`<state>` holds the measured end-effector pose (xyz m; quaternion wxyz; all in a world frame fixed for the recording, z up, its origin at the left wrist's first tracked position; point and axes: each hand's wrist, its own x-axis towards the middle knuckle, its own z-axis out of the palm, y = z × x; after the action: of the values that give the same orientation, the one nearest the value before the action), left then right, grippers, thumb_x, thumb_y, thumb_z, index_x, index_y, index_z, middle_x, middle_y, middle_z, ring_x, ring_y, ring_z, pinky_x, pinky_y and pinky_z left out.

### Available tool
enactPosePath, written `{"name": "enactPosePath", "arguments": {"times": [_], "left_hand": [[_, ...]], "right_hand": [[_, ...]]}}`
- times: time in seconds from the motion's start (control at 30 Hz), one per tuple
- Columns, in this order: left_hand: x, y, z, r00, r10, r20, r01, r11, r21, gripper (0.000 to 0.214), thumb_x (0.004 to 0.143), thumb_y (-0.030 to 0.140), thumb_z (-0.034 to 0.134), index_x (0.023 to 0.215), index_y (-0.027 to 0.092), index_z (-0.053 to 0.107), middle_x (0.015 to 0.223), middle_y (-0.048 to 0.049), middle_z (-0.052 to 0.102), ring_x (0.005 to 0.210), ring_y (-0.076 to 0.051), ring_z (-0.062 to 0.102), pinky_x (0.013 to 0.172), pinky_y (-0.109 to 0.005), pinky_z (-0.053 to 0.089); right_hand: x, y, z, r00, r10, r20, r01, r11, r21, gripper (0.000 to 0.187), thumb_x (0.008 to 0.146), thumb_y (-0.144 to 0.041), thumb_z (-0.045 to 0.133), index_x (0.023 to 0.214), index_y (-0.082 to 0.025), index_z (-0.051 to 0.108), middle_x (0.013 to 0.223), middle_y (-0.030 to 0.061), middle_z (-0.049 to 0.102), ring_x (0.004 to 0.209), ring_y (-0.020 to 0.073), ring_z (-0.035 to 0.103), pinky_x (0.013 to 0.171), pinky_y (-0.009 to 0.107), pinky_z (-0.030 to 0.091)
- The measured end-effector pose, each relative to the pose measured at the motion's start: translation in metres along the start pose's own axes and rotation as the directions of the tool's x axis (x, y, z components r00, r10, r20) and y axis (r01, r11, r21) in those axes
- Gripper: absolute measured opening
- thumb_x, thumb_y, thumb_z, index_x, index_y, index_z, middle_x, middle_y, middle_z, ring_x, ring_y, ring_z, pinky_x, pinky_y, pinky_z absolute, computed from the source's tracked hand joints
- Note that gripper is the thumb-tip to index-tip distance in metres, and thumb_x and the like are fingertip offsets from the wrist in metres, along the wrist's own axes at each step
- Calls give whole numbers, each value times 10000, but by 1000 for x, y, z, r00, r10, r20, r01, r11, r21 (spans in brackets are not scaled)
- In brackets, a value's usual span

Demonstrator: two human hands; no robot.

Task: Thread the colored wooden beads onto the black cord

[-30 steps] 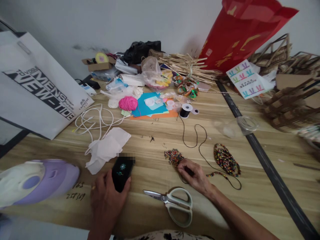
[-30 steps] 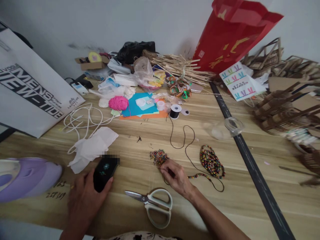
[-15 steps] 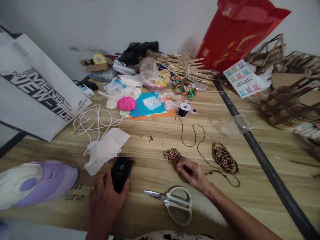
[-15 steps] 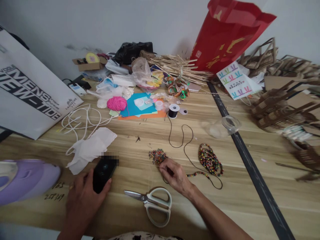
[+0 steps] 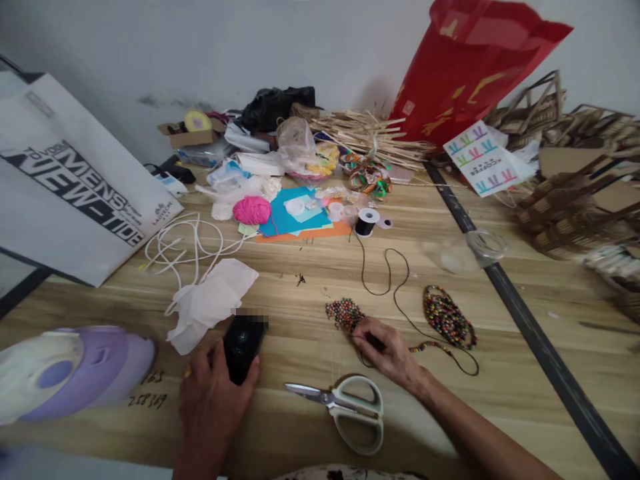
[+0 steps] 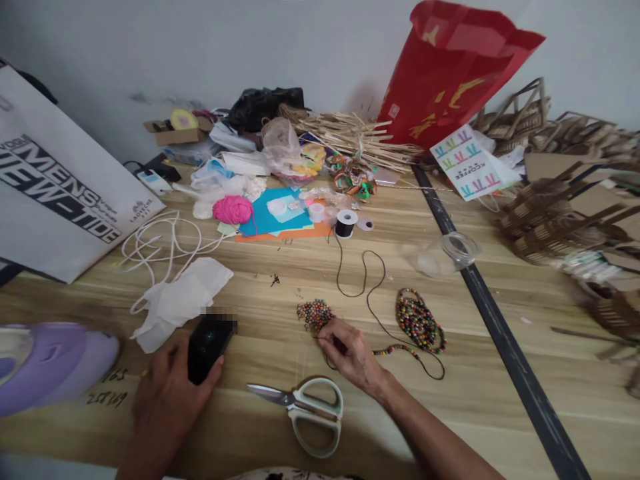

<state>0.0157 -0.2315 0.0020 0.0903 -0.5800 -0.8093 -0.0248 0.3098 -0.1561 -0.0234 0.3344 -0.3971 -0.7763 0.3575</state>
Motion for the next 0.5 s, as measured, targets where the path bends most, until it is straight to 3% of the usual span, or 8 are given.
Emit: {"name": "enactPosePath", "arguments": {"times": [0.23,0.5], "left_hand": [[-1,-1,0,1000,4,7,-4,1000,-31,659,820,531,451,1209,4,532,1134,-243,537,908,-363,567,803,-441,441],[-11,-16,4,999,-39,12,39,995,-91,778,729,619,516,1217,13,517,1155,-266,548,1009,-403,543,818,-455,456]], "right_hand": [[0,-1,-1,1000,-6,8,5,1000,16,163,919,-217,484,781,-171,557,705,29,569,651,136,518,609,236,424],[0,-1,-1,1000,-9,2,9,1000,10,153,918,-222,488,796,-170,564,723,38,584,674,145,540,633,249,437]]}}
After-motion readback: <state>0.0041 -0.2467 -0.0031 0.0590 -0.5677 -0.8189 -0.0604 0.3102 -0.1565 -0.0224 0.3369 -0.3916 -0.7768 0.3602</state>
